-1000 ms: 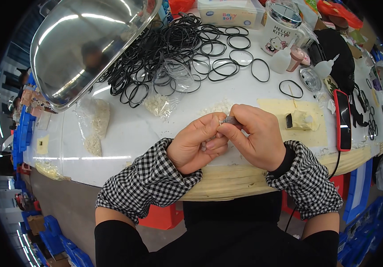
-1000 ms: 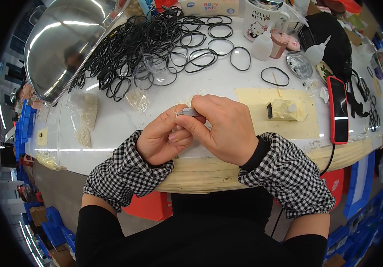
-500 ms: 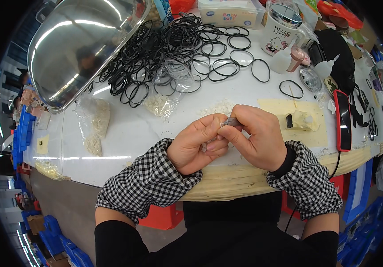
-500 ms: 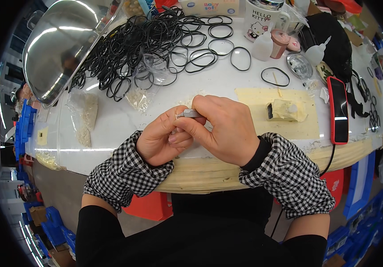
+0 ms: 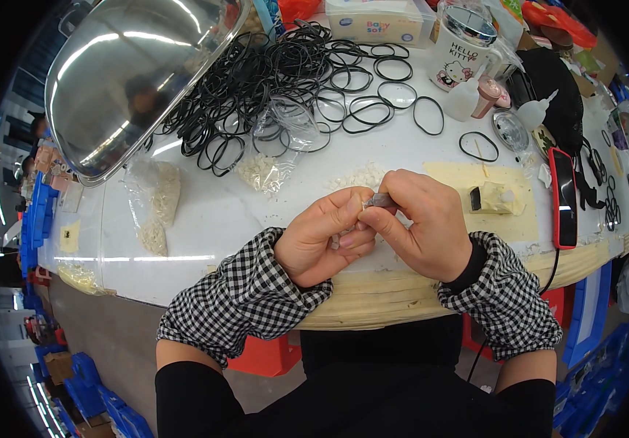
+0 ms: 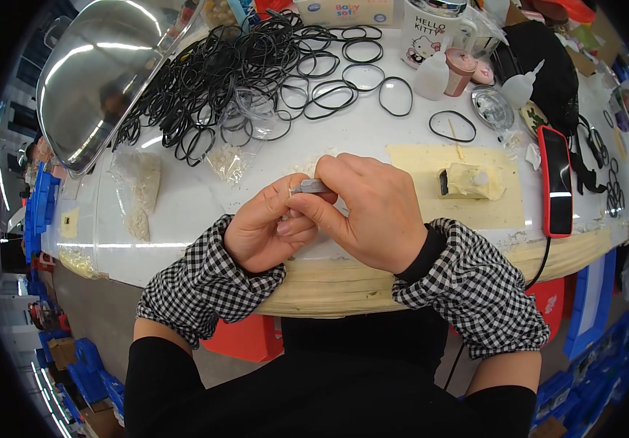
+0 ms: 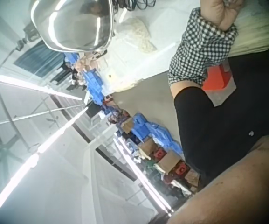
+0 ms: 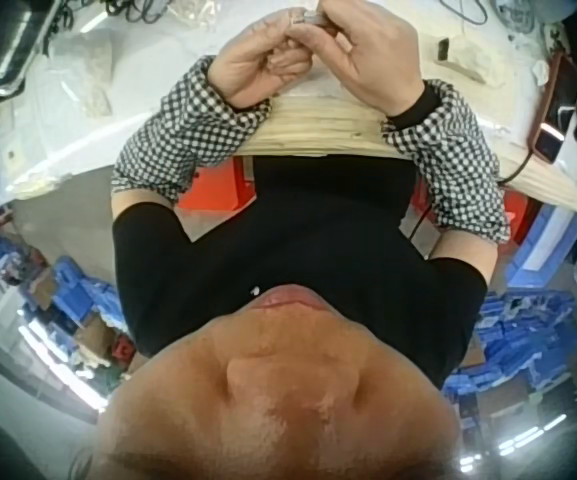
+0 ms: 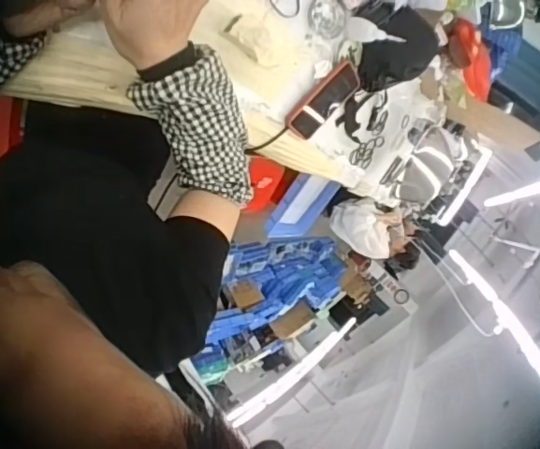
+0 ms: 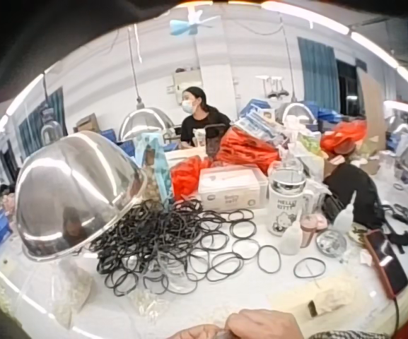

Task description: Assembling or inspecting small white plastic components on a workbench.

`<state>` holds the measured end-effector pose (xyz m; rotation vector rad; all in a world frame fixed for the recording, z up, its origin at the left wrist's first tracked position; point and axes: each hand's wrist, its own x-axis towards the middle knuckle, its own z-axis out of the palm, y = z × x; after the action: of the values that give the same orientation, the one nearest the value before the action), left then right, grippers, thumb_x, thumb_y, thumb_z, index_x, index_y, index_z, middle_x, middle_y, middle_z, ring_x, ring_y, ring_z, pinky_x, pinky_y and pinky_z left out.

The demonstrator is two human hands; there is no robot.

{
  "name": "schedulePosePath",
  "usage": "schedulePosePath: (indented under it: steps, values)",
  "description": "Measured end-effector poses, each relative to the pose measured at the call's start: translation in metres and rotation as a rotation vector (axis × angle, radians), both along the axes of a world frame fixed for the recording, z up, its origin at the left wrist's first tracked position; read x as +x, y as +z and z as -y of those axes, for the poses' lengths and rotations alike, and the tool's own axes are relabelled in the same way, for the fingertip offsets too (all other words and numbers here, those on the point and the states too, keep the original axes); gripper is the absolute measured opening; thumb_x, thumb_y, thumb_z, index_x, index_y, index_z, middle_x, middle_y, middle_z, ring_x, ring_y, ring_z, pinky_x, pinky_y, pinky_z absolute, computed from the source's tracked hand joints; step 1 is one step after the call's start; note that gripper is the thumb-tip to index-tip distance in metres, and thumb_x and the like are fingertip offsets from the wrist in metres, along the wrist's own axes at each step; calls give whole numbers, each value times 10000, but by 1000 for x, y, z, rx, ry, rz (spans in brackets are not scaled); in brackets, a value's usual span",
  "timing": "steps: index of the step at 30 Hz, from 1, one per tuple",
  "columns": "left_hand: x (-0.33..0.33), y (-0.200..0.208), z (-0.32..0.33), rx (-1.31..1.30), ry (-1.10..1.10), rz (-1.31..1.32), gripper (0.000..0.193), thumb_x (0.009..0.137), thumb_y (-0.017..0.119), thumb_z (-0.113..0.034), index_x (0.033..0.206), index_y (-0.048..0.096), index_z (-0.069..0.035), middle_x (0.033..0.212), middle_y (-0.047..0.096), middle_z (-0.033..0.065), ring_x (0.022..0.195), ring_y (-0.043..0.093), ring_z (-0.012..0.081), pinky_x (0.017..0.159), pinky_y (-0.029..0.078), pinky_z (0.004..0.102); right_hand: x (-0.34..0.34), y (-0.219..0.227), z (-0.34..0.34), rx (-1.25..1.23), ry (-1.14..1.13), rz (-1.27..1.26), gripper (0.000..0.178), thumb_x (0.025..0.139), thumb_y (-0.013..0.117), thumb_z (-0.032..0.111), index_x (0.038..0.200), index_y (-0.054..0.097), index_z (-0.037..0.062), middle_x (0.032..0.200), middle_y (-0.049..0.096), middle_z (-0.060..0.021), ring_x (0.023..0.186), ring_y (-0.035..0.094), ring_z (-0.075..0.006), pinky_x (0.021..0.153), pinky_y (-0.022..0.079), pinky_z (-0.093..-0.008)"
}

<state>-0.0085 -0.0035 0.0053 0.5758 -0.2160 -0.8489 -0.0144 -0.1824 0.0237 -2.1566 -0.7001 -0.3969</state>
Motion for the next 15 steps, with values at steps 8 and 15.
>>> schedulePosePath:
  steps: [8, 15]
  values:
    - [-2, 4, 1, 25, 17, -35, 256, 1002, 398, -272, 997, 497, -36, 831, 462, -36, 619, 346, 26, 595, 330, 181, 0, -1, -1, 9, -5, 10, 289, 820, 653, 316, 759, 515, 69, 636, 537, -55, 584, 553, -238, 505, 406, -335]
    - [-2, 2, 0, 4, 5, -33, 252, 999, 408, -267, 1024, 496, -32, 845, 474, -32, 622, 356, 26, 599, 335, 181, -1, 1, -1, 15, 5, -12, 288, 816, 658, 319, 764, 522, 70, 630, 536, -54, 578, 553, -239, 501, 408, -334]
